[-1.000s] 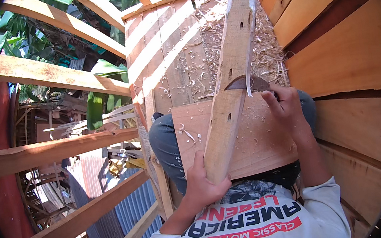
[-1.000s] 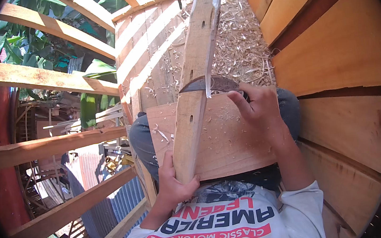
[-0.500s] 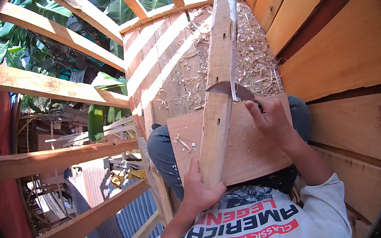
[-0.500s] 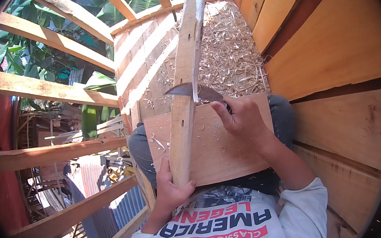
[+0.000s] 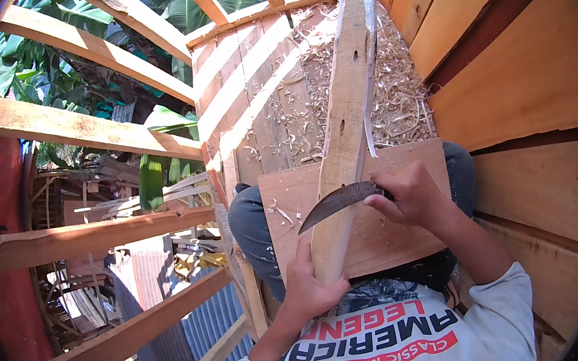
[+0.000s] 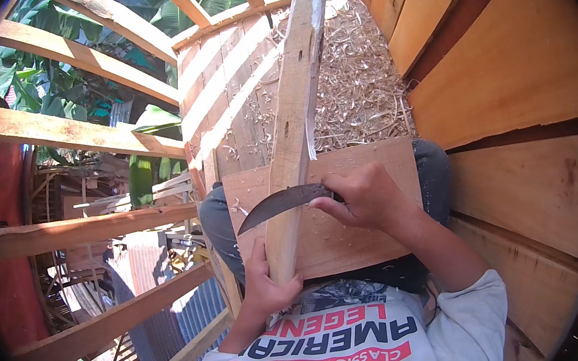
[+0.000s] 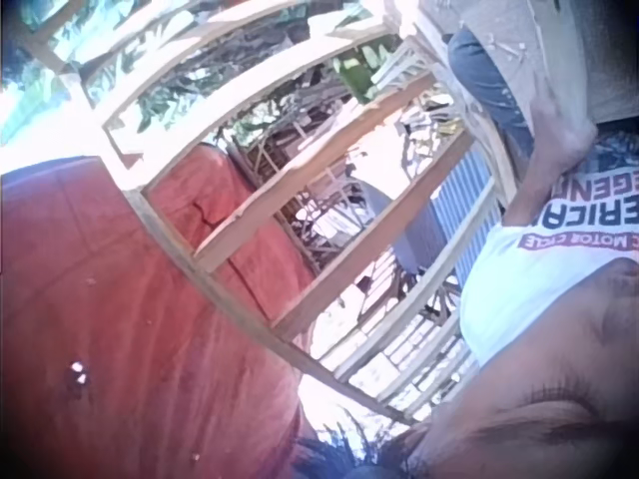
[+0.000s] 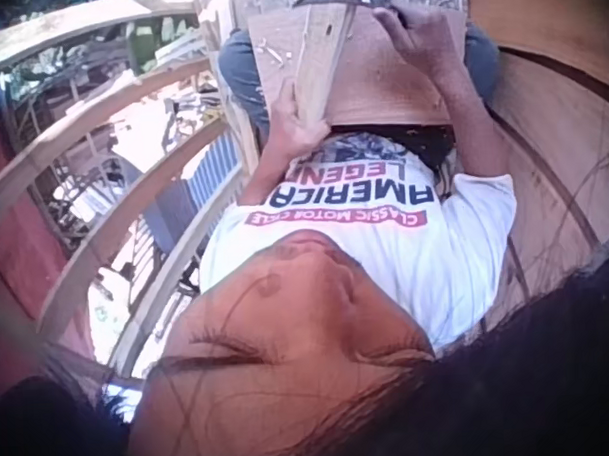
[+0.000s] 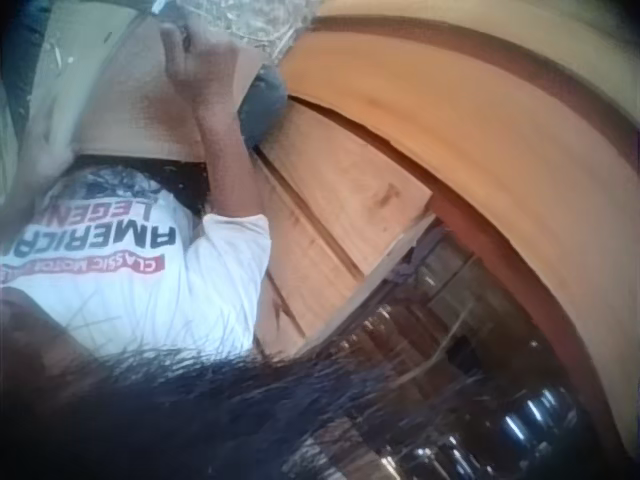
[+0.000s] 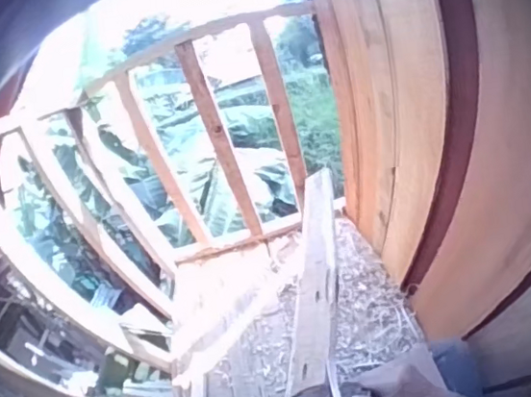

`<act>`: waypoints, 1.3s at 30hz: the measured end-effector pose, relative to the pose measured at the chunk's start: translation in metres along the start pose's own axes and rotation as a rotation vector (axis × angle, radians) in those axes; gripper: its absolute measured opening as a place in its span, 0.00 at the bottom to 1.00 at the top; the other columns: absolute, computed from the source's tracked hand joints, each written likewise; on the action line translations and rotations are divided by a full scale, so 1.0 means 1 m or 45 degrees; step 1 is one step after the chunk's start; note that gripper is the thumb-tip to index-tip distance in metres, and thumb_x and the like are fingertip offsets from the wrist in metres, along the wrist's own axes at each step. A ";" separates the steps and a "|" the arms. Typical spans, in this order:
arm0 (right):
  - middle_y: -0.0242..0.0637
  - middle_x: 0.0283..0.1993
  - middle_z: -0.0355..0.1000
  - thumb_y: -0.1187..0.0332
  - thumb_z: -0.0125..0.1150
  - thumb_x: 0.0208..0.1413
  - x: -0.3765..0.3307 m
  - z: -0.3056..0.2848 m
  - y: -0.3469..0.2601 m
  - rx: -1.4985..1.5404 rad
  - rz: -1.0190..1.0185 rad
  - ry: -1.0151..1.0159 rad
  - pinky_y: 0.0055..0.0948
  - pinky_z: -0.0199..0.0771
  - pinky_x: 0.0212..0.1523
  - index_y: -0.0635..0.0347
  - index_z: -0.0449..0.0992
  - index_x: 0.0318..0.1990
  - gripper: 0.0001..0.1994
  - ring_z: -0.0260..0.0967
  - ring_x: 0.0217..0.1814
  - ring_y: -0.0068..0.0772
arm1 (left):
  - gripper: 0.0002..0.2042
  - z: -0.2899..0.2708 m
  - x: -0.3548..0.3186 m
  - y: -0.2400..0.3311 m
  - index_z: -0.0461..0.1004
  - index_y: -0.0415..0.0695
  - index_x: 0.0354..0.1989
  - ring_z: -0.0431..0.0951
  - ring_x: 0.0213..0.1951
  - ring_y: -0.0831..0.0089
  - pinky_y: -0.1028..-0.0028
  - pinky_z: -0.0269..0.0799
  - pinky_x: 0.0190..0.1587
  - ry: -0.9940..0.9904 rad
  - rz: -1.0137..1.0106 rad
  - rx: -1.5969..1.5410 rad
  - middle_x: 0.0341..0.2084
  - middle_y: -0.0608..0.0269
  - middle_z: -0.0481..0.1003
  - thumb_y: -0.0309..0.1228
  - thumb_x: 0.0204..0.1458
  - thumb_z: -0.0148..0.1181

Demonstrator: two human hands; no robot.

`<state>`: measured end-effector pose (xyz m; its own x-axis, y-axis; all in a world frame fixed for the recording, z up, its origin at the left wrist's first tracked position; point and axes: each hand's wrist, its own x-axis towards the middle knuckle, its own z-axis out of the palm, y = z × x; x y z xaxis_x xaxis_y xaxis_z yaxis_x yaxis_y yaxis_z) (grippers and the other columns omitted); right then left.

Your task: The person sits on the floor of a wooden structure and uses a curved knife to carve a long, thin piece of wood. They repeatedly shave off thin layers of wood, creating wood shavings that accumulate on the floor.

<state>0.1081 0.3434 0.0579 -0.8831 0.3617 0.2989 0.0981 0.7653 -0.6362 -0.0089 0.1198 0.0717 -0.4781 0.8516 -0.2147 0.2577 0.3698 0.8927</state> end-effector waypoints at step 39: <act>0.36 0.13 0.58 0.60 0.55 0.61 0.002 -0.002 0.034 0.279 0.089 0.287 0.29 0.57 0.18 0.65 0.69 0.24 0.18 0.57 0.14 0.25 | 0.27 -0.002 0.005 0.007 0.63 0.35 0.44 0.80 0.28 0.50 0.65 0.73 0.31 -0.037 -0.007 0.034 0.25 0.43 0.74 0.31 0.34 0.65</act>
<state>0.1106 0.3710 0.0385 -0.7512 0.5371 0.3837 0.0322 0.6105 -0.7914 -0.0111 0.1255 0.0781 -0.4552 0.8597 -0.2317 0.2775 0.3842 0.8806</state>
